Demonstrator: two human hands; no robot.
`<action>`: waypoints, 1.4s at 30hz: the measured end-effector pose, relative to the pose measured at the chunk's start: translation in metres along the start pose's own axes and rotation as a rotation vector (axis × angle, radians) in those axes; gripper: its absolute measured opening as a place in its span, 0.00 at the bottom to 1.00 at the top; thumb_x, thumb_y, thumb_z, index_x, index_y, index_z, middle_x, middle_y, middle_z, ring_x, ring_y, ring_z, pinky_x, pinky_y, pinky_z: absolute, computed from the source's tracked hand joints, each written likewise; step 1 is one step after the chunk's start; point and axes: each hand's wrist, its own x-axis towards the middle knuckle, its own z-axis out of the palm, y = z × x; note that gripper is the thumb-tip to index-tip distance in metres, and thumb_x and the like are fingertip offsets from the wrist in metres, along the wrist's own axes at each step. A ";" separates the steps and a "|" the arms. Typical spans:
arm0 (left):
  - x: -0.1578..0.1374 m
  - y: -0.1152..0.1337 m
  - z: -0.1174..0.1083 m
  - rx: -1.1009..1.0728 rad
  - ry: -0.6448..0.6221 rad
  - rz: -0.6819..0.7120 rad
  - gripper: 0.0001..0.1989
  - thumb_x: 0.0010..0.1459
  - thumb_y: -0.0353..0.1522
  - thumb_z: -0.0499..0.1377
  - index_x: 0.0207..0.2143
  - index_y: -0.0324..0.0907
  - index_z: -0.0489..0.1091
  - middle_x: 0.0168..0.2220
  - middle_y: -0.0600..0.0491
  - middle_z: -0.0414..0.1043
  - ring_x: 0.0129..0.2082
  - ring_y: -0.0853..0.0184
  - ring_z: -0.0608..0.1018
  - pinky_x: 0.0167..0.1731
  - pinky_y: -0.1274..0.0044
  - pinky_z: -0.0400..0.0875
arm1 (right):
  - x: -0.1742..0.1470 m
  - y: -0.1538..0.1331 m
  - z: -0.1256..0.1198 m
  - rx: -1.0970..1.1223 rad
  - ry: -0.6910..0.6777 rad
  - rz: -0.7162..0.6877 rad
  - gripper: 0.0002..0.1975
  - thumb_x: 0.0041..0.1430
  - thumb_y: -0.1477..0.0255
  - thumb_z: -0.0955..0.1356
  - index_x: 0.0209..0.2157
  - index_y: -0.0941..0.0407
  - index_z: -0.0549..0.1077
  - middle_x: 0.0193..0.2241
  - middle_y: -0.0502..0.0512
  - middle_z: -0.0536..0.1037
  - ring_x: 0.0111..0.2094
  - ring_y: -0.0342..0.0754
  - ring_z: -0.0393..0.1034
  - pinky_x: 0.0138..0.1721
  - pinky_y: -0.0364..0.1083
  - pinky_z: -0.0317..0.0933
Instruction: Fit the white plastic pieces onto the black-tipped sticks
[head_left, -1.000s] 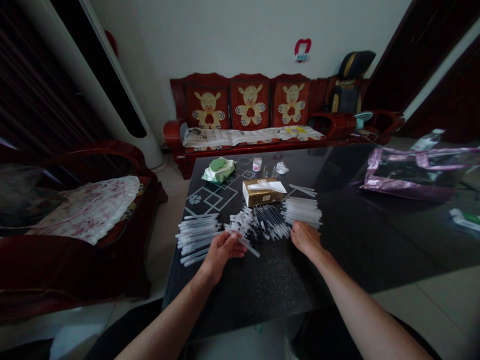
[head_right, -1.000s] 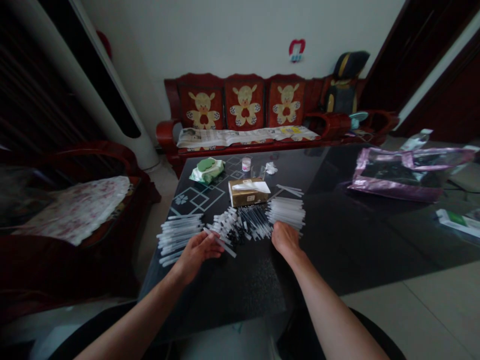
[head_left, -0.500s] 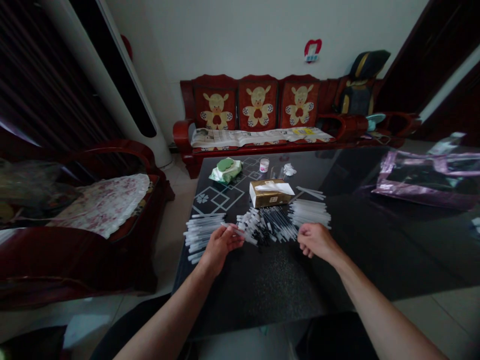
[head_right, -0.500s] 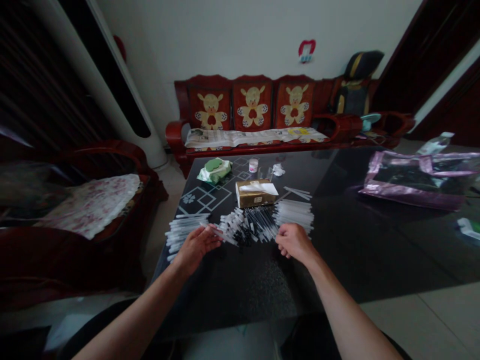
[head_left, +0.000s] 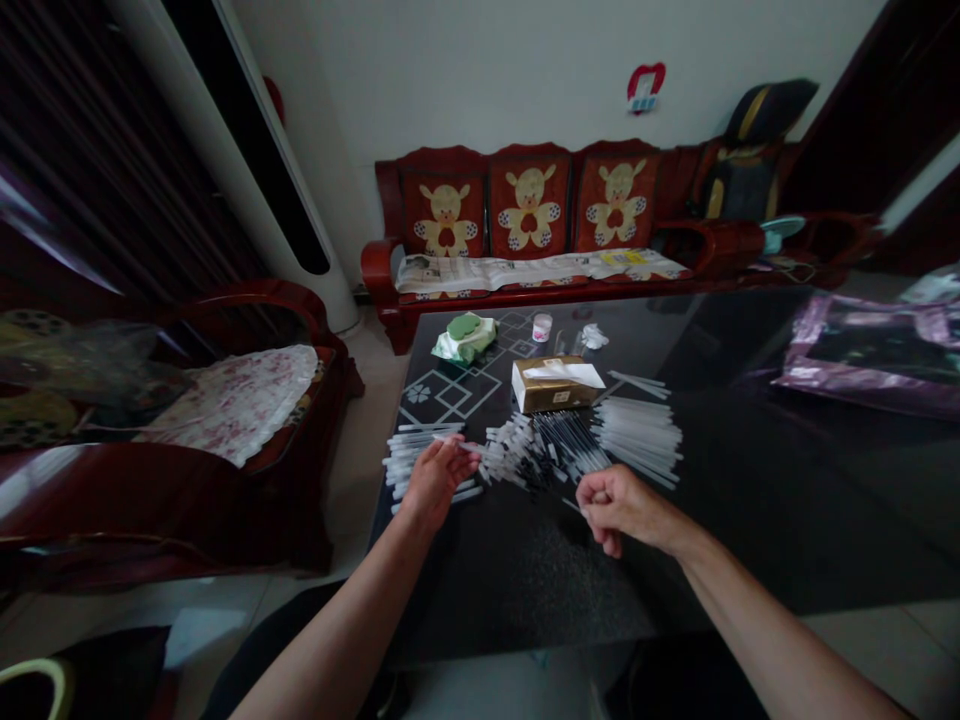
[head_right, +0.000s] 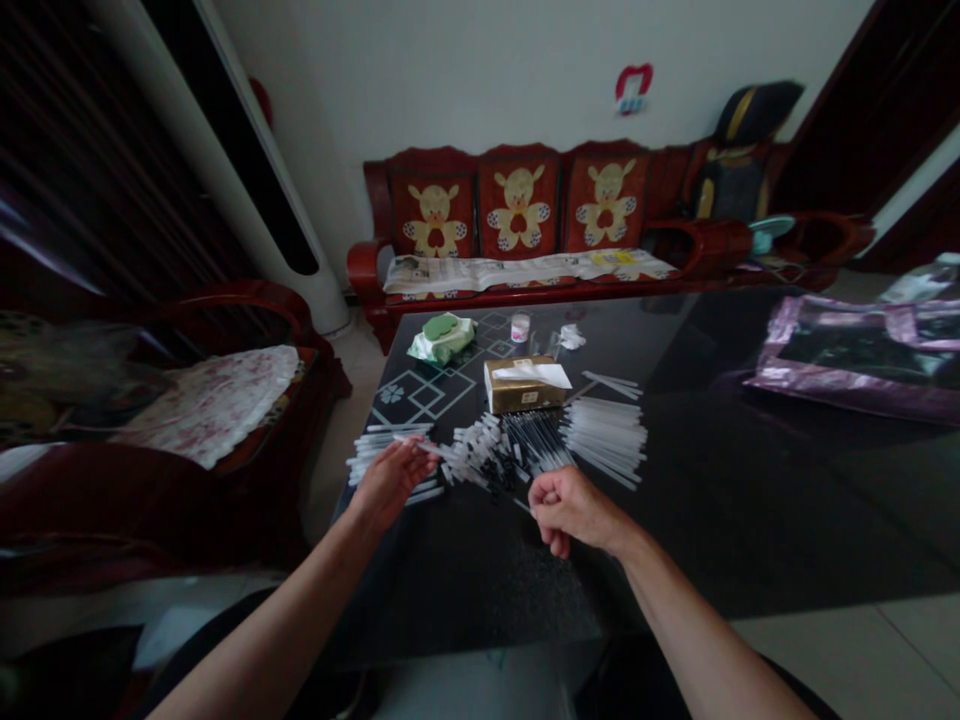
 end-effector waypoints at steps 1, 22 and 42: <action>0.000 -0.001 0.000 0.002 -0.009 0.000 0.03 0.59 0.27 0.54 0.35 0.36 0.67 0.27 0.48 0.75 0.27 0.67 0.79 0.30 0.77 0.75 | 0.000 0.000 0.000 -0.004 -0.001 -0.001 0.04 0.46 0.73 0.65 0.26 0.59 0.66 0.15 0.48 0.74 0.13 0.41 0.67 0.13 0.38 0.61; -0.028 -0.033 0.016 0.296 -0.177 -0.079 0.14 0.45 0.34 0.67 0.32 0.37 0.69 0.26 0.52 0.74 0.26 0.67 0.78 0.28 0.76 0.73 | 0.023 0.017 0.038 0.122 0.033 -0.171 0.08 0.54 0.68 0.64 0.35 0.58 0.64 0.23 0.51 0.76 0.21 0.44 0.73 0.22 0.43 0.68; -0.015 -0.016 0.005 0.022 -0.026 -0.161 0.06 0.53 0.25 0.61 0.34 0.36 0.67 0.24 0.53 0.72 0.26 0.69 0.79 0.26 0.80 0.75 | 0.042 0.020 -0.017 -0.941 0.596 -0.135 0.12 0.59 0.70 0.62 0.36 0.54 0.78 0.33 0.54 0.81 0.37 0.49 0.74 0.37 0.42 0.60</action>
